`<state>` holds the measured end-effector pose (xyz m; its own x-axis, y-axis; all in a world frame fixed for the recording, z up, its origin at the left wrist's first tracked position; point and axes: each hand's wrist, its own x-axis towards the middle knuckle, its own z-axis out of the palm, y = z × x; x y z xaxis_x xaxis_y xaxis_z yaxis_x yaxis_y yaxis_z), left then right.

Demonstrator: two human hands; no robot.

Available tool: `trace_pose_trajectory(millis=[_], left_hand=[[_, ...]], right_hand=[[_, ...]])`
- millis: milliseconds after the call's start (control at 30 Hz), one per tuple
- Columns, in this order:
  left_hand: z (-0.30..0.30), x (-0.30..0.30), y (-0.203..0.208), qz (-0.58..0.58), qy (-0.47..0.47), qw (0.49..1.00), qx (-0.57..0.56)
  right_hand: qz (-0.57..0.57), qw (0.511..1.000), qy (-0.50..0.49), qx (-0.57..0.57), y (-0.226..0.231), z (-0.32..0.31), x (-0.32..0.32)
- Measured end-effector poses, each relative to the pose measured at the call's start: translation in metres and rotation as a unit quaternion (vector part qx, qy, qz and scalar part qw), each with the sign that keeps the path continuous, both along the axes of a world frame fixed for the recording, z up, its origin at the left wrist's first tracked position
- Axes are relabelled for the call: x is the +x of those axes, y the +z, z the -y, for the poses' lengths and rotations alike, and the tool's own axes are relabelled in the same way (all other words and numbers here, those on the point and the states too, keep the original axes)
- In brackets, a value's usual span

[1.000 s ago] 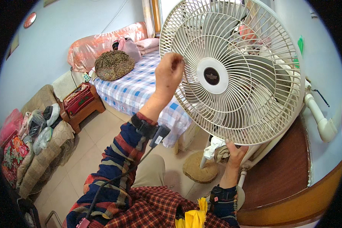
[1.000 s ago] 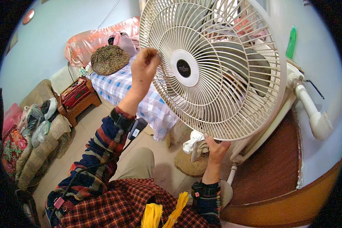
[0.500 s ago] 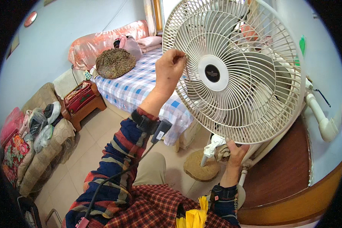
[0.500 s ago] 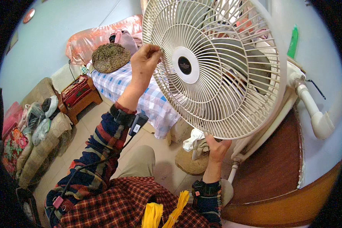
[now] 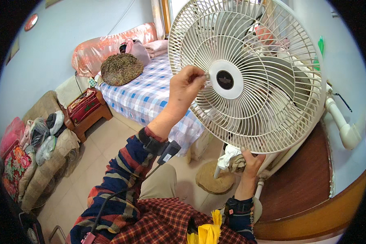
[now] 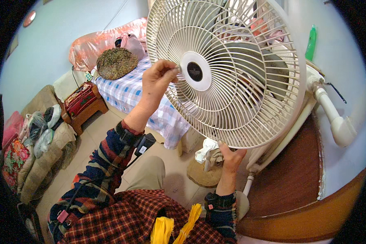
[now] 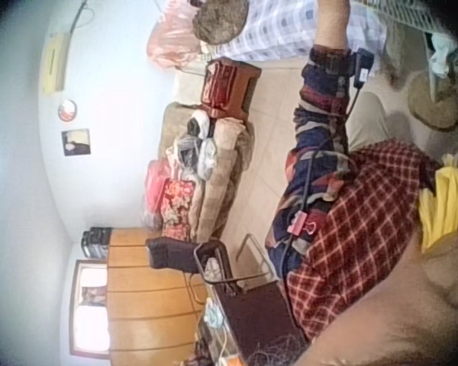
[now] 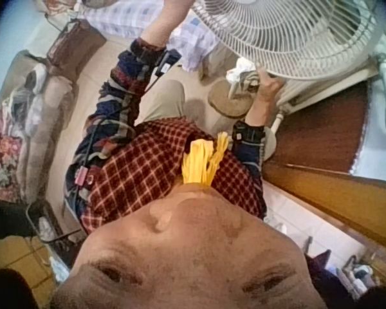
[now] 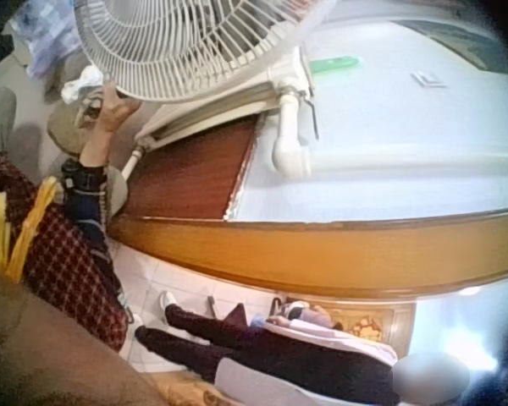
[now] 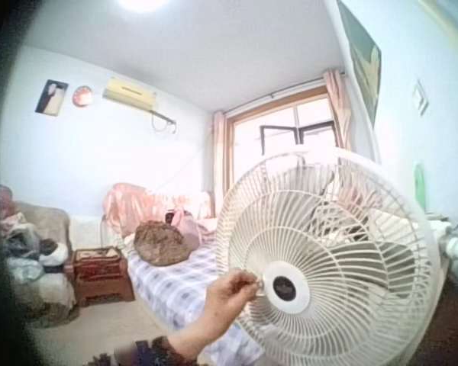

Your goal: The person wipes the front grille and motor housing of a standing electric fan using a white tissue and a cloth. They then wipe a nearby wooden door frame and place used tissues into a small red bucket.

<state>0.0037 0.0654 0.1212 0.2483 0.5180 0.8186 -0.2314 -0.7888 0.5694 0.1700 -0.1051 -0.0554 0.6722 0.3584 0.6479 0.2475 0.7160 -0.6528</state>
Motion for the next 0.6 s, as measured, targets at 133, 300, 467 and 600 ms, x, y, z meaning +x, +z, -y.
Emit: trace_pose_trajectory(millis=[133, 300, 467, 600], left_hand=[[-0.0061, -0.0036, -0.0023, 0.103, -0.016, 0.993, -0.046], [-0.0031, 0.0030, -0.0102, -0.031, 0.130, 0.980, 0.145], [-0.0013, -0.0003, -0.0078, 0.016, 0.127, 0.992, 0.005], [-0.0005, -0.0022, -0.0075, -0.015, 0.178, 0.974, 0.143]], right_hand=[[-0.009, 1.000, 0.024, 0.002, 0.0041, 0.0025, -0.0027], [0.005, 1.000, 0.019, 0.003, 0.0083, 0.0016, -0.0035], [-0.014, 1.000, 0.012, 0.012, 0.0045, 0.0019, -0.0053], [0.013, 1.000, -0.014, -0.002, 0.0026, 0.0022, -0.0040]])
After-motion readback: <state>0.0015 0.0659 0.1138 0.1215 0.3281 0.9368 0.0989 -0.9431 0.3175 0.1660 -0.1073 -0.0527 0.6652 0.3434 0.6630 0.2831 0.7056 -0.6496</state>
